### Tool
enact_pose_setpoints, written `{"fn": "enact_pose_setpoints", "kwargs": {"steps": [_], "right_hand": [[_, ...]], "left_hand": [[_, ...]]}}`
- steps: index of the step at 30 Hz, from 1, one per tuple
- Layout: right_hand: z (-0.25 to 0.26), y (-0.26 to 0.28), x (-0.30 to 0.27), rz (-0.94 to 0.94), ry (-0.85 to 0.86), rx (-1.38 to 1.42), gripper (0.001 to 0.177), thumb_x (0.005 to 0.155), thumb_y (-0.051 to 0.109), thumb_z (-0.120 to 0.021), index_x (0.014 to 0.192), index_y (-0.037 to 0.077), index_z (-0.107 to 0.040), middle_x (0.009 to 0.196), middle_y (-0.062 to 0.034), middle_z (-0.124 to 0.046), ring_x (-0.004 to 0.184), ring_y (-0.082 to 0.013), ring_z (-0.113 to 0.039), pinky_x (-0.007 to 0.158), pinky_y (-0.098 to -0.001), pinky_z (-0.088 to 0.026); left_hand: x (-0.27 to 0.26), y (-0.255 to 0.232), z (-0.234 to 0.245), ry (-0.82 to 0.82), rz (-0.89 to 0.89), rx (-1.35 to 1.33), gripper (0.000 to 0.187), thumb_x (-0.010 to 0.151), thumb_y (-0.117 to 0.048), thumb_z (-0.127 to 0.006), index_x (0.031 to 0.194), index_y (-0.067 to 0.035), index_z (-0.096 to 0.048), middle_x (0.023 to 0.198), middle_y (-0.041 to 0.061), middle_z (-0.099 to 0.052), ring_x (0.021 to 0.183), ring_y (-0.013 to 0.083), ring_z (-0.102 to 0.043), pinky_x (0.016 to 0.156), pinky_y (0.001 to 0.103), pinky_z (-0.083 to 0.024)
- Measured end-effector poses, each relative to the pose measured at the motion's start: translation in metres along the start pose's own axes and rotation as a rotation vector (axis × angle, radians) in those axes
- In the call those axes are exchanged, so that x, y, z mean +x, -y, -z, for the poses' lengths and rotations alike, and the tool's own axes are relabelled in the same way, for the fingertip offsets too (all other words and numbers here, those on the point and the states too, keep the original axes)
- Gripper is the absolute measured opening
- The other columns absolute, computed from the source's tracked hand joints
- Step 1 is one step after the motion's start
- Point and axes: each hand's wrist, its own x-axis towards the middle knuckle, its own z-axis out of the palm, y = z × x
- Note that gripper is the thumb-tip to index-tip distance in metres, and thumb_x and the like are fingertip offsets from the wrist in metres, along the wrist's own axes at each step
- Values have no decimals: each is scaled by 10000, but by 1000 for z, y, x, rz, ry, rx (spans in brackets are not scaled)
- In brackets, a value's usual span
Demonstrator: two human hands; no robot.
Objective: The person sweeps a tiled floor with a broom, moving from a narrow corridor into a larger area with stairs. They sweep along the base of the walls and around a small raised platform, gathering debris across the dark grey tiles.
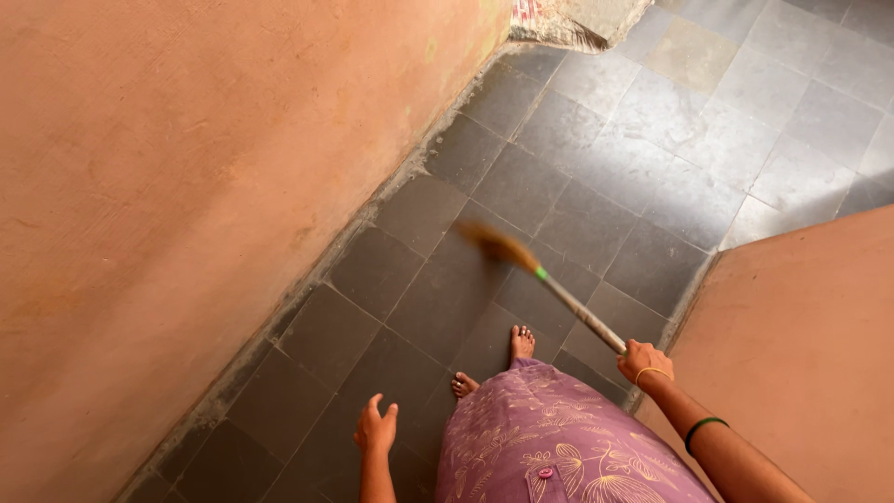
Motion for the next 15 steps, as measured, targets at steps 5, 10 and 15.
{"fn": "enact_pose_setpoints", "kwargs": {"steps": [5, 10, 15], "right_hand": [[-8, -8, -18, 98, -106, 111, 380, 998, 379, -578, 1298, 146, -587, 995, -170, -781, 893, -366, -749, 786, -483, -595], [-4, -16, -29, 390, -86, 44, 508, 959, 383, -564, 1407, 157, -482, 980, -178, -727, 769, -342, -754, 661, -447, -622], [-3, 20, -24, 507, 191, -208, 449, 975, 340, -584, 1391, 182, -523, 985, -165, -738, 865, -349, -731, 736, -470, -592]], "left_hand": [[10, -9, 4, -133, 13, -25, 669, 936, -445, -648, 1532, -224, -437, 1606, 46, -414, 1496, 272, -363, 1188, 544, -274], [17, -28, 3, -148, -25, -69, 685, 938, -447, -632, 1551, -242, -405, 1596, 44, -434, 1487, 266, -384, 1196, 549, -271], [15, -43, -5, -94, -35, -51, 684, 943, -461, -631, 1556, -262, -403, 1581, 66, -453, 1486, 284, -391, 1211, 548, -248]]}}
